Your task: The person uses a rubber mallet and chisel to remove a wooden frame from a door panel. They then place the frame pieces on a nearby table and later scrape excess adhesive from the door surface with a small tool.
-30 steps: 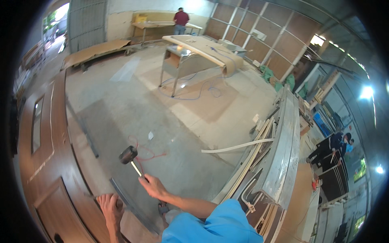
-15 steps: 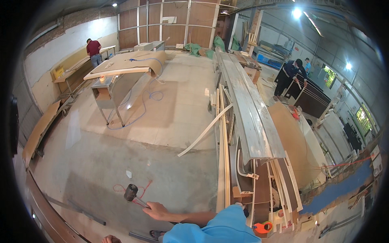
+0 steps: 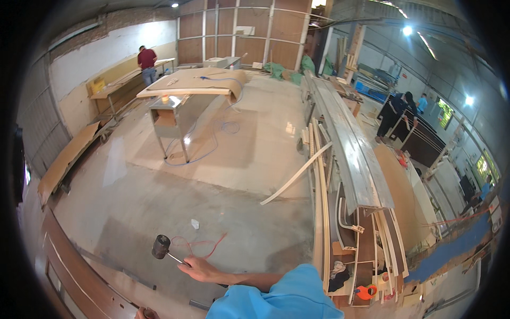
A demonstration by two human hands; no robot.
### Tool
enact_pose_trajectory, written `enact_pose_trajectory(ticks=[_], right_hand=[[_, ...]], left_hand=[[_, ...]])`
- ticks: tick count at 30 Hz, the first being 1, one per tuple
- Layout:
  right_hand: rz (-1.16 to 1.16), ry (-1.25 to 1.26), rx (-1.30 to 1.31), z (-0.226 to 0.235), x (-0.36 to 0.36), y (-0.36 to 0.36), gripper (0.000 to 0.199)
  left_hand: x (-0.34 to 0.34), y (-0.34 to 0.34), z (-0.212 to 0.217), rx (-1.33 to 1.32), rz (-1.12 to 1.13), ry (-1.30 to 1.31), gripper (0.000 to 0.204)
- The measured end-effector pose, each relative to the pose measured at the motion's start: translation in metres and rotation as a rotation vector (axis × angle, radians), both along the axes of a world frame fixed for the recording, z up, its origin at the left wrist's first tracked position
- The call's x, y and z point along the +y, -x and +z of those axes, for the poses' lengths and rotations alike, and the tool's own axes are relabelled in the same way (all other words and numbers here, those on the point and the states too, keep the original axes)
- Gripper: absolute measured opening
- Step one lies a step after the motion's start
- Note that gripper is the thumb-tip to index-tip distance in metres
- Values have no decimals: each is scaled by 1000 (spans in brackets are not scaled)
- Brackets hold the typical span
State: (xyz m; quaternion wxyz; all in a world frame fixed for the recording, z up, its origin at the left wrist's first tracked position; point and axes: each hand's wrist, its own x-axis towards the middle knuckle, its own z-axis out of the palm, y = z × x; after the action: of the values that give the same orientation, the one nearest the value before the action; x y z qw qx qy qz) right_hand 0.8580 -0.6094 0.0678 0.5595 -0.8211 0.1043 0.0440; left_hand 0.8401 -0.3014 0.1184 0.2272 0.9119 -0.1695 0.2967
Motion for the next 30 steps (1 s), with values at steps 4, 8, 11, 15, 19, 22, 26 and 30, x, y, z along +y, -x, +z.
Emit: enact_pose_trajectory(ticks=[4,8,11,15,19,22,26,30], right_hand=[[158,118,-15,-3,57,-28,44],[228,-126,378,-22,86,-48,39],[243,-277,520,-28,105,-72,24],[374,-410,481,-16,138,-94,29],[365,-332,499,-5,157,-102,29],[357,-294,524,-6,159,-108,30],[353,-257,543,-11,157,-118,30],[330,-184,531,-10,157,-125,30]], left_hand=[[31,-13,1,-22,-55,35,20],[50,-7,-20,20,-17,89,44],[46,-9,-32,-57,-1,-46,24],[41,-14,-32,-156,101,30,18],[48,-23,-36,-201,113,12,20],[57,-39,-49,-158,237,-17,21],[66,-55,-60,-171,448,16,20],[91,-76,-60,-215,752,90,19]])
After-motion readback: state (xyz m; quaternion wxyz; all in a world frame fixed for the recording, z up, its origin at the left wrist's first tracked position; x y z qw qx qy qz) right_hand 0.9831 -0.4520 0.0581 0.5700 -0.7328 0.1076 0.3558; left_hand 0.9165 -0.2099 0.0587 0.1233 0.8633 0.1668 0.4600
